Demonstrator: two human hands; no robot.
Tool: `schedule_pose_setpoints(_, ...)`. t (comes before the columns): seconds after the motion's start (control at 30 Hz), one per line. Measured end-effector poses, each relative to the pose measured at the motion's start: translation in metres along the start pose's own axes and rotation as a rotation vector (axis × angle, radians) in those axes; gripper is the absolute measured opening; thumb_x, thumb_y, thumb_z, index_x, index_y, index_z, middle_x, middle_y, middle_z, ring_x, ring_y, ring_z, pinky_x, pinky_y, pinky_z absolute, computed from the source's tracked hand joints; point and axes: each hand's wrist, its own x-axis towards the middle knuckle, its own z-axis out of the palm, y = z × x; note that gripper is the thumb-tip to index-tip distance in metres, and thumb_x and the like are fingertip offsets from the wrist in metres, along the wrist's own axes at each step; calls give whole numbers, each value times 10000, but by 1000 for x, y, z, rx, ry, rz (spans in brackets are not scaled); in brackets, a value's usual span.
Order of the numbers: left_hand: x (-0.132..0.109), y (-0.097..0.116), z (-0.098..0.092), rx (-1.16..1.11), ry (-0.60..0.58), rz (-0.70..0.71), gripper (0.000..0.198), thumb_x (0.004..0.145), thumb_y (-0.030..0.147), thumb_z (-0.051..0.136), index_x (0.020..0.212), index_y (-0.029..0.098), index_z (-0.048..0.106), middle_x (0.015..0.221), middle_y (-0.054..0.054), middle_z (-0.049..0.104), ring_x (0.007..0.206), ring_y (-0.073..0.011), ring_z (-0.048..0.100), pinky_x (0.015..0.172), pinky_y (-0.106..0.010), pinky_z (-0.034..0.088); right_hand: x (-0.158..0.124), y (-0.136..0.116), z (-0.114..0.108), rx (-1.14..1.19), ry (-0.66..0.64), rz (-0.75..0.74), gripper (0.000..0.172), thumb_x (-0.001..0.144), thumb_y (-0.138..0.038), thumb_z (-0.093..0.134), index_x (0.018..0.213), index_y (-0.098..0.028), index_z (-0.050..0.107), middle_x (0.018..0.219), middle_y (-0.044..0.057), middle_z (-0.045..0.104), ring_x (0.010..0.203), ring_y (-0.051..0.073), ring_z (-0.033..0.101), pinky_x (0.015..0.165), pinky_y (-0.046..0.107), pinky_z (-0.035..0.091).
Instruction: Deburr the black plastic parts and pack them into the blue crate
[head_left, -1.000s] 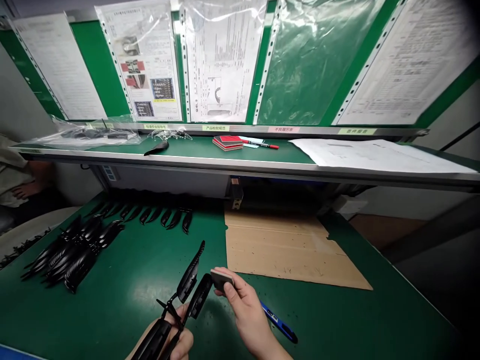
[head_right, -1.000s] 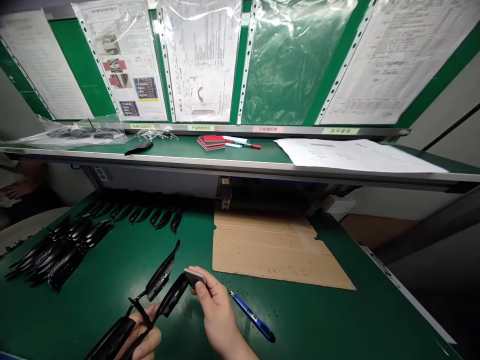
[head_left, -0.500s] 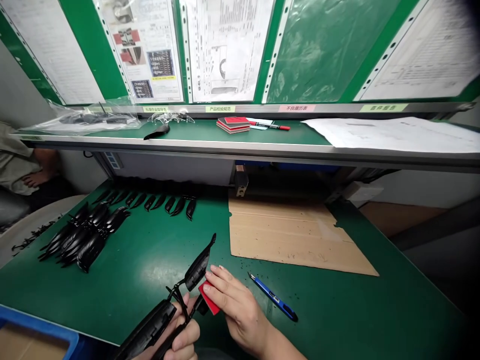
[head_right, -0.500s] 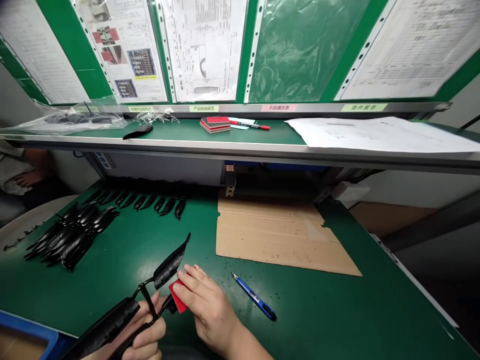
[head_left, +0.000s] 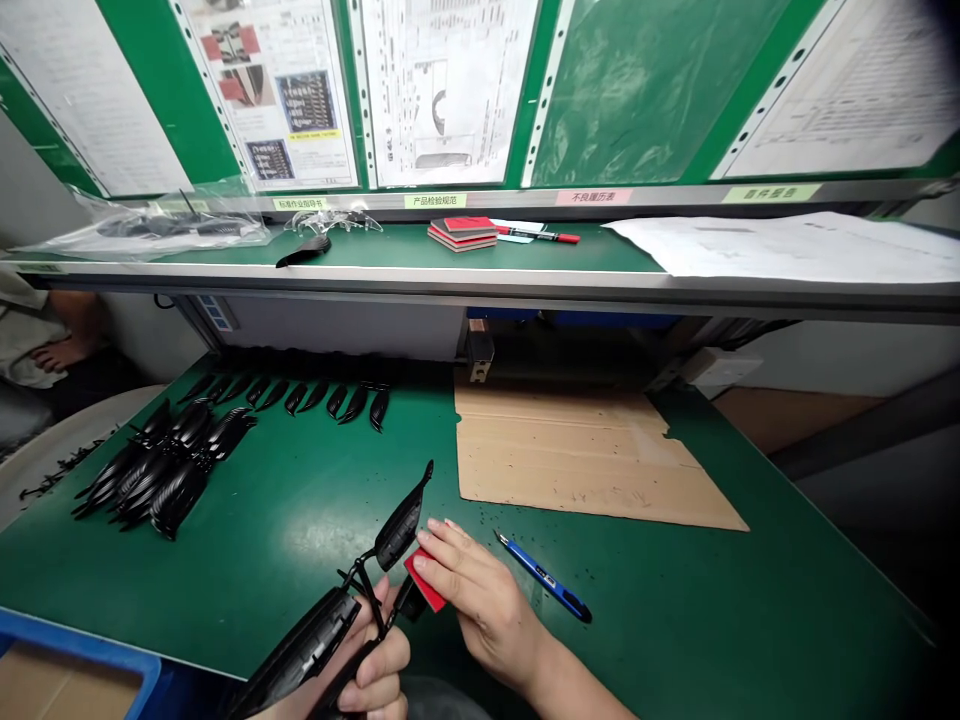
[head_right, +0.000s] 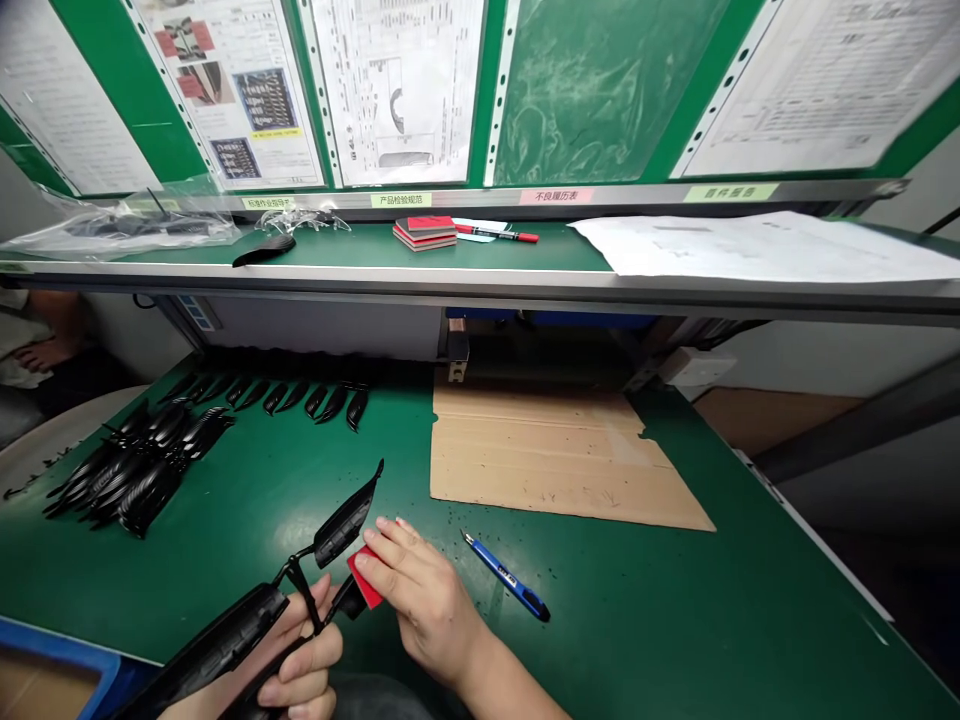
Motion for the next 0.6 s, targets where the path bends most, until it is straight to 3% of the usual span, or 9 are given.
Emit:
schedule_pose_setpoints(0.33, 4, 3, -6, -64, -83, -23, 255, 906, 429, 479, 879, 207, 601, 567, 71, 386, 395, -30, 219, 549, -260, 214, 1, 1, -2, 25, -87, -44, 438, 915, -143, 429, 1351, -158, 454, 1363, 105, 526, 1357, 236, 350, 1104, 481, 341)
schedule_pose_setpoints(0.6, 5, 9, -4, -107, -100, -72, 219, 907, 382, 485, 940, 204, 609, 577, 62, 417, 395, -42, 235, 571, -272, 231, 4, 0, -3, 9, -35, -11, 440, 922, -112, 377, 1352, -170, 452, 1355, 104, 534, 1355, 218, 354, 1095, 459, 355)
